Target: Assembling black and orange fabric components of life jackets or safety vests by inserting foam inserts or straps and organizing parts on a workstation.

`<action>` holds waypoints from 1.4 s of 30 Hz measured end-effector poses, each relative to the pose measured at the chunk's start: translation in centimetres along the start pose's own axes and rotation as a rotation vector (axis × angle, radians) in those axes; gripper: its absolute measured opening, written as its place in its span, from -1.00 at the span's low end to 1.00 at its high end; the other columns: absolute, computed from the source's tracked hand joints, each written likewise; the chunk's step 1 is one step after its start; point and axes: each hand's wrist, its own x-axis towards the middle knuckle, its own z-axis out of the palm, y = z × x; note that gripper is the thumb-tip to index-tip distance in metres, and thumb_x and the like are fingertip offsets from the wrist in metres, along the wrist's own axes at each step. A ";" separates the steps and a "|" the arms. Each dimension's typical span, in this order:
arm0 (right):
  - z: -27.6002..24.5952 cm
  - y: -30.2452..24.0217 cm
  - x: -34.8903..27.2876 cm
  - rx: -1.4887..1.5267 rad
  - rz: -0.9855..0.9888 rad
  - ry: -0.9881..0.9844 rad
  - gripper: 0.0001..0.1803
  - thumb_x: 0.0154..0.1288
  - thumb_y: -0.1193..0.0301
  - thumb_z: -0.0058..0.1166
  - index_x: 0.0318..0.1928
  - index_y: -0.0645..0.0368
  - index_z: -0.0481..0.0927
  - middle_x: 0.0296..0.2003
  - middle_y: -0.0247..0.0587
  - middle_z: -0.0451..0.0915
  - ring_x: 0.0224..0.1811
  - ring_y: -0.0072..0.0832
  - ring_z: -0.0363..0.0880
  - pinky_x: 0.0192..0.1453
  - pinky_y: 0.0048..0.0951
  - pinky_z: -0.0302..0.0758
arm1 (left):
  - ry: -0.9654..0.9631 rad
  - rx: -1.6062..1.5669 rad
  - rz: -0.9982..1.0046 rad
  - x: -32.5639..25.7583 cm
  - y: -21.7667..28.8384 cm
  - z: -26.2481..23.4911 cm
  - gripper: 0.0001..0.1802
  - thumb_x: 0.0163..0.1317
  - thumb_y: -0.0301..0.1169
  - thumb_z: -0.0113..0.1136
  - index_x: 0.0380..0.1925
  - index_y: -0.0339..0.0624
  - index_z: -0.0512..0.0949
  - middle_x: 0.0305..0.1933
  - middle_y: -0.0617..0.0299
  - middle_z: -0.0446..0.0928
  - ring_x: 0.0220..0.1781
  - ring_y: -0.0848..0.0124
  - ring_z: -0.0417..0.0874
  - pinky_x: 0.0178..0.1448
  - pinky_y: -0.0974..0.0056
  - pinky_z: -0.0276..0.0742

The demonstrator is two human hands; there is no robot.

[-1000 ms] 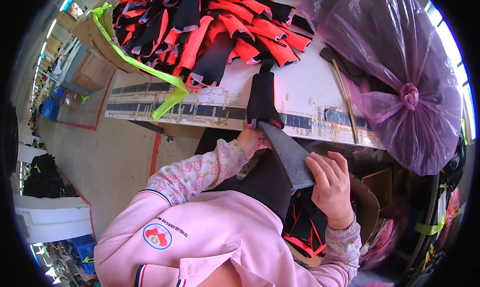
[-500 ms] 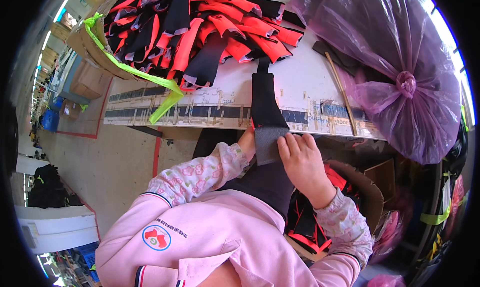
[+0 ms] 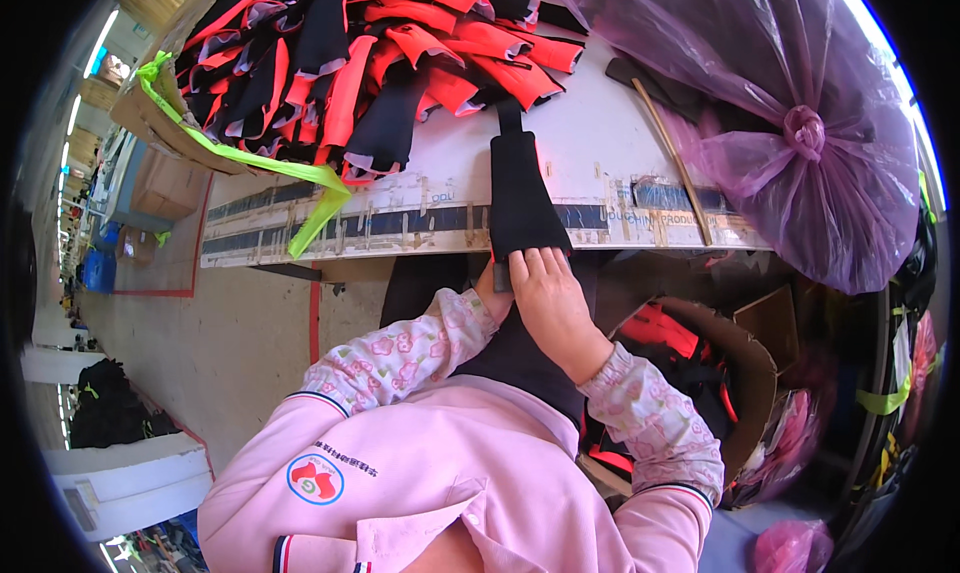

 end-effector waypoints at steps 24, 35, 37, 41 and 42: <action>5.4 2.2 4.3 0.172 0.273 -0.836 -0.83 0.12 0.42 -0.04 -0.40 0.16 0.62 -0.36 -0.11 0.62 -0.31 -0.25 0.61 -0.25 -0.33 0.53 | -0.033 0.836 0.445 0.5 -1.3 -0.4 -0.76 0.22 -0.41 0.02 -0.11 -0.22 0.41 -0.51 0.12 0.55 -0.72 0.37 0.52 -0.67 0.32 0.41; 6.7 1.5 7.3 0.075 0.365 -0.512 -0.79 0.18 0.40 -0.10 -0.35 0.23 0.59 -0.34 0.03 0.58 -0.27 -0.13 0.56 -0.22 -0.25 0.48 | 0.065 0.334 -0.180 0.0 -0.1 -1.2 -0.74 0.22 -0.45 -0.20 -0.27 -0.34 0.48 -0.49 0.01 0.58 -0.63 0.23 0.60 -0.58 0.26 0.49; 6.1 0.8 5.5 0.083 0.225 -0.425 -0.78 0.19 0.40 -0.11 -0.34 0.24 0.58 -0.33 0.06 0.57 -0.27 -0.11 0.55 -0.21 -0.23 0.48 | 0.122 0.129 -0.259 0.7 -2.9 -3.2 -0.73 0.15 -0.51 -0.21 -0.22 -0.34 0.46 -0.44 -0.04 0.58 -0.58 0.20 0.63 -0.55 0.23 0.49; 7.9 4.0 -3.1 0.144 0.061 -0.376 -0.76 0.21 0.39 -0.14 -0.33 0.27 0.57 -0.32 0.12 0.56 -0.26 -0.07 0.53 -0.20 -0.20 0.46 | -0.015 0.172 -0.167 0.1 -3.5 -2.1 -0.81 0.09 -0.56 0.00 -0.30 -0.23 0.56 -0.46 0.05 0.57 -0.49 0.27 0.61 -0.39 0.22 0.56; 7.3 2.9 -1.9 0.159 0.068 -0.373 -0.76 0.22 0.39 -0.14 -0.32 0.27 0.56 -0.32 0.13 0.55 -0.25 -0.05 0.53 -0.20 -0.20 0.45 | 0.010 0.159 -0.104 0.5 -4.4 -2.3 -0.80 0.10 -0.55 0.00 -0.28 -0.22 0.56 -0.41 0.09 0.58 -0.43 0.33 0.60 -0.35 0.26 0.54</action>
